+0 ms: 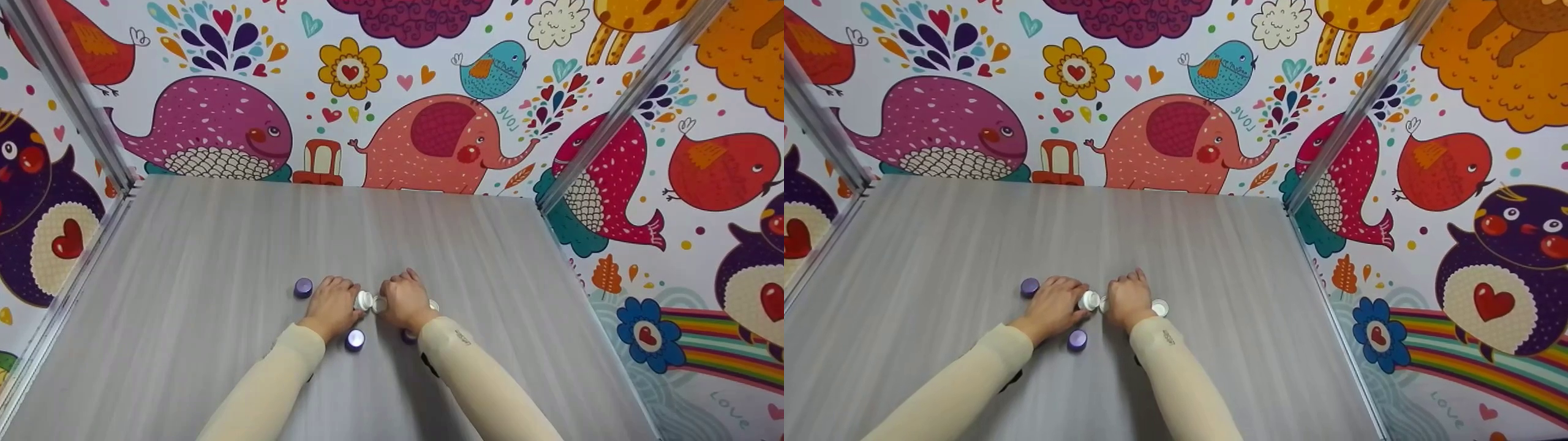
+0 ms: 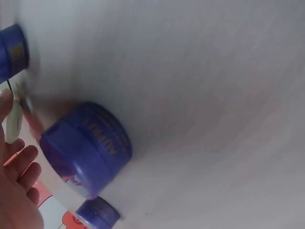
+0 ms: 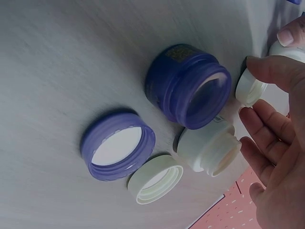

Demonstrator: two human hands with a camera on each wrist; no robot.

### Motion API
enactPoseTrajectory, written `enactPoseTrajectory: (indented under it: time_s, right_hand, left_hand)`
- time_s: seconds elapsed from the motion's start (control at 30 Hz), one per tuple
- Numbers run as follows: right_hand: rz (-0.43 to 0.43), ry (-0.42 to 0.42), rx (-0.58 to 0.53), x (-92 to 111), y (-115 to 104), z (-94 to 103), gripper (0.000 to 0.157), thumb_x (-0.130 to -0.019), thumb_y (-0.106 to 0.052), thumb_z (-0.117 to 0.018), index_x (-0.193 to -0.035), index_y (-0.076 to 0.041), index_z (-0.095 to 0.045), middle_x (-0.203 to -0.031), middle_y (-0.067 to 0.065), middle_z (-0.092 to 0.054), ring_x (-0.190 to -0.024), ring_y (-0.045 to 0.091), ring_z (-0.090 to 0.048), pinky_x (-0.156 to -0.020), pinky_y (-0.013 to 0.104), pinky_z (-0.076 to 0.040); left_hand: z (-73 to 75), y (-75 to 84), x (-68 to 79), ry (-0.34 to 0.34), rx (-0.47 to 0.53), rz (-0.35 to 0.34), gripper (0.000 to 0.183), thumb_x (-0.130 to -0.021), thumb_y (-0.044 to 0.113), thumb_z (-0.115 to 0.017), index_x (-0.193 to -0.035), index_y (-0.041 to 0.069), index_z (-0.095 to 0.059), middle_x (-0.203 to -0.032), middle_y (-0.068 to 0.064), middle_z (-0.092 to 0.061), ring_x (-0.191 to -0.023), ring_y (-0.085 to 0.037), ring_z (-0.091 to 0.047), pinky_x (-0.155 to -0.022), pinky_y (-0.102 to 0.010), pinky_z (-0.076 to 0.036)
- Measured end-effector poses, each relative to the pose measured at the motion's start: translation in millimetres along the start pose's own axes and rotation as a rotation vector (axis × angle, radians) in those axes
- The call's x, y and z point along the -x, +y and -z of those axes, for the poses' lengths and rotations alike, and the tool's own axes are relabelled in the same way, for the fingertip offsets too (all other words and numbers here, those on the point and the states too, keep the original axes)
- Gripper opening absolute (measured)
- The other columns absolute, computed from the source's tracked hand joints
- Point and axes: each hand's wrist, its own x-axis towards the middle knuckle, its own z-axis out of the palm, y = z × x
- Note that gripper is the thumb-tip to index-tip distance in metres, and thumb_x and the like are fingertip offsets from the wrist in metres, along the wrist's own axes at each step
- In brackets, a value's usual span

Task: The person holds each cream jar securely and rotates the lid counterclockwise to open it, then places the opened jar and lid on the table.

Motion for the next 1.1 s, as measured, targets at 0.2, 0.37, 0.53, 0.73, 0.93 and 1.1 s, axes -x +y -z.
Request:
enactPoseTrajectory:
  time_s: [0.2,0.37,0.53,0.73,0.93,1.1]
  right_hand:
    - [0.006,0.002,0.003,0.3,0.7,0.7,0.018,-0.072,-0.025,-0.077,-0.083,-0.012,-0.070,-0.082,0.003,-0.066,-0.091,0.028,-0.062,-0.107,0.048,-0.037]
    - [0.005,-0.007,0.010,-0.1,1.0,0.3,0.020,-0.073,-0.026,-0.078,-0.085,-0.012,-0.071,-0.084,0.004,-0.067,-0.092,0.028,-0.062,-0.107,0.048,-0.036]
    - [0.005,-0.010,0.015,-0.2,1.1,0.3,0.021,-0.072,-0.027,-0.078,-0.085,-0.012,-0.070,-0.084,0.004,-0.067,-0.092,0.028,-0.061,-0.107,0.047,-0.035]
    - [0.001,-0.022,0.021,0.6,0.5,1.4,0.025,-0.072,-0.029,-0.079,-0.089,-0.012,-0.071,-0.086,0.004,-0.067,-0.094,0.027,-0.061,-0.108,0.046,-0.035]
    - [-0.005,-0.033,0.029,0.4,0.4,0.4,0.025,-0.072,-0.028,-0.080,-0.089,-0.012,-0.071,-0.087,0.003,-0.067,-0.094,0.027,-0.061,-0.108,0.045,-0.035]
    - [-0.009,-0.036,0.028,0.0,0.1,-1.0,0.026,-0.071,-0.028,-0.080,-0.089,-0.012,-0.071,-0.087,0.003,-0.067,-0.095,0.027,-0.062,-0.108,0.045,-0.035]
  left_hand:
    - [1.4,0.3,0.5,-0.015,0.017,0.014,0.055,-0.087,0.037,-0.073,-0.125,-0.001,-0.064,-0.119,-0.014,-0.064,-0.118,-0.032,-0.055,-0.106,-0.045,-0.033]
    - [2.1,0.3,1.1,-0.033,0.035,0.035,0.056,-0.088,0.039,-0.072,-0.126,-0.002,-0.063,-0.125,-0.016,-0.062,-0.122,-0.034,-0.053,-0.108,-0.047,-0.031]
    - [3.0,0.2,2.0,-0.069,0.046,0.067,0.060,-0.090,0.041,-0.069,-0.131,-0.002,-0.060,-0.136,-0.018,-0.057,-0.130,-0.035,-0.048,-0.111,-0.047,-0.028]
    - [1.6,0.1,3.4,-0.083,0.056,0.084,0.064,-0.091,0.042,-0.067,-0.135,-0.003,-0.056,-0.141,-0.019,-0.052,-0.134,-0.036,-0.044,-0.113,-0.047,-0.026]
    - [-1.6,-1.1,2.6,-0.080,0.062,0.086,0.065,-0.091,0.042,-0.066,-0.137,-0.003,-0.055,-0.143,-0.019,-0.051,-0.136,-0.035,-0.042,-0.113,-0.047,-0.025]
    - [-2.7,-1.5,3.5,-0.092,0.071,0.093,0.065,-0.092,0.044,-0.065,-0.137,-0.002,-0.055,-0.144,-0.020,-0.050,-0.137,-0.036,-0.041,-0.113,-0.047,-0.025]
